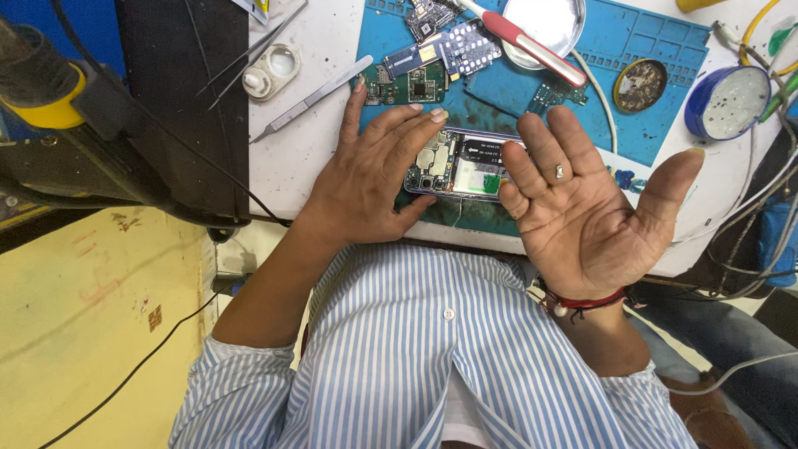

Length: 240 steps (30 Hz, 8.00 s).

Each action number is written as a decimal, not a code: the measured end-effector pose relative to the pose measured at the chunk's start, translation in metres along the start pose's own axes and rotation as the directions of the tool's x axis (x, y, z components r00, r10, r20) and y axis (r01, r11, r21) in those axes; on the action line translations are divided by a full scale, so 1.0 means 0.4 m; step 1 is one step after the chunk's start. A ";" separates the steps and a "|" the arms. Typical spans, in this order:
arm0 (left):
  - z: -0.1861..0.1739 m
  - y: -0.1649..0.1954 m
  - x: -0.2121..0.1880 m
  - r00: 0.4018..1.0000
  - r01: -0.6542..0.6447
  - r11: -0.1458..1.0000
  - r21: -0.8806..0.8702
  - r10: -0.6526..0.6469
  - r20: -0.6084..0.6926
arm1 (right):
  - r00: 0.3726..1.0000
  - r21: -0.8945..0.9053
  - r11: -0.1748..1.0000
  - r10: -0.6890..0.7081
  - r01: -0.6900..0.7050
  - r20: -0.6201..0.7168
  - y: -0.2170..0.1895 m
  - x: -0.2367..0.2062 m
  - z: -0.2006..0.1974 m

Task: The person uses a soldering iron and tweezers to work on a small circuit board, then handles a disassembled smartphone, connecting ribbon cables and adjusting internal components. The person uses a screwdriver to remove screws and a hot air gun to heat the motherboard.

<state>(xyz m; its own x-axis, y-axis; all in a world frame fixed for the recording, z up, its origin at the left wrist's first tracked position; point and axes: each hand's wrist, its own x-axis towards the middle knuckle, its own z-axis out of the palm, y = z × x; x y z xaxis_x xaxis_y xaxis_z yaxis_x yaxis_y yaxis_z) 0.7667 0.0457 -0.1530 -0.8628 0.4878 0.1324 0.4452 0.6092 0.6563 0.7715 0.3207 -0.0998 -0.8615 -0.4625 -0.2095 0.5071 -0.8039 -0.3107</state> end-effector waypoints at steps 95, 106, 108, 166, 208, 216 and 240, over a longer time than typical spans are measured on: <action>-0.013 -0.005 -0.053 0.998 -0.034 0.999 0.011 0.034 -0.046 | 0.984 -0.788 -0.599 0.169 0.145 0.052 0.065 0.171 0.104; -0.004 -0.009 -0.052 0.999 -0.019 1.000 -0.001 0.019 -0.040 | 0.948 -0.766 -0.601 0.318 0.227 0.031 0.037 0.231 0.095; -0.004 -0.008 -0.052 0.999 -0.017 1.000 0.002 0.017 -0.040 | 0.945 -0.798 -0.569 0.328 0.199 0.002 0.033 0.236 0.093; 0.063 0.131 -0.085 0.795 0.511 0.524 -0.682 -0.589 0.144 | 0.956 -0.901 -0.395 -0.146 0.178 0.253 0.126 0.056 0.001; 0.079 0.108 -0.060 0.712 0.556 0.261 -0.789 -0.640 0.290 | 0.931 -0.905 -0.359 -0.192 0.228 0.311 0.131 0.065 -0.058; 0.084 0.098 -0.048 0.695 0.565 0.221 -0.795 -0.648 0.313 | 0.936 -0.909 -0.379 -0.222 0.174 0.272 0.141 0.073 -0.060; 0.116 0.111 -0.039 0.765 0.482 0.488 -0.728 -0.639 0.079 | 0.948 -0.943 -0.269 -0.191 0.199 0.254 0.137 0.054 -0.089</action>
<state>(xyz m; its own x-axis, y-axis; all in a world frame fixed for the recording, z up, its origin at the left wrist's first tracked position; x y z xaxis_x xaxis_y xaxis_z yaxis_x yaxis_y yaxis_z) 0.8108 0.0942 -0.1605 -0.9257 0.0332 -0.3768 -0.3734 0.0775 0.9244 0.7814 0.2798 -0.1543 -0.9199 -0.3802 0.0965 -0.2842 0.4765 -0.8320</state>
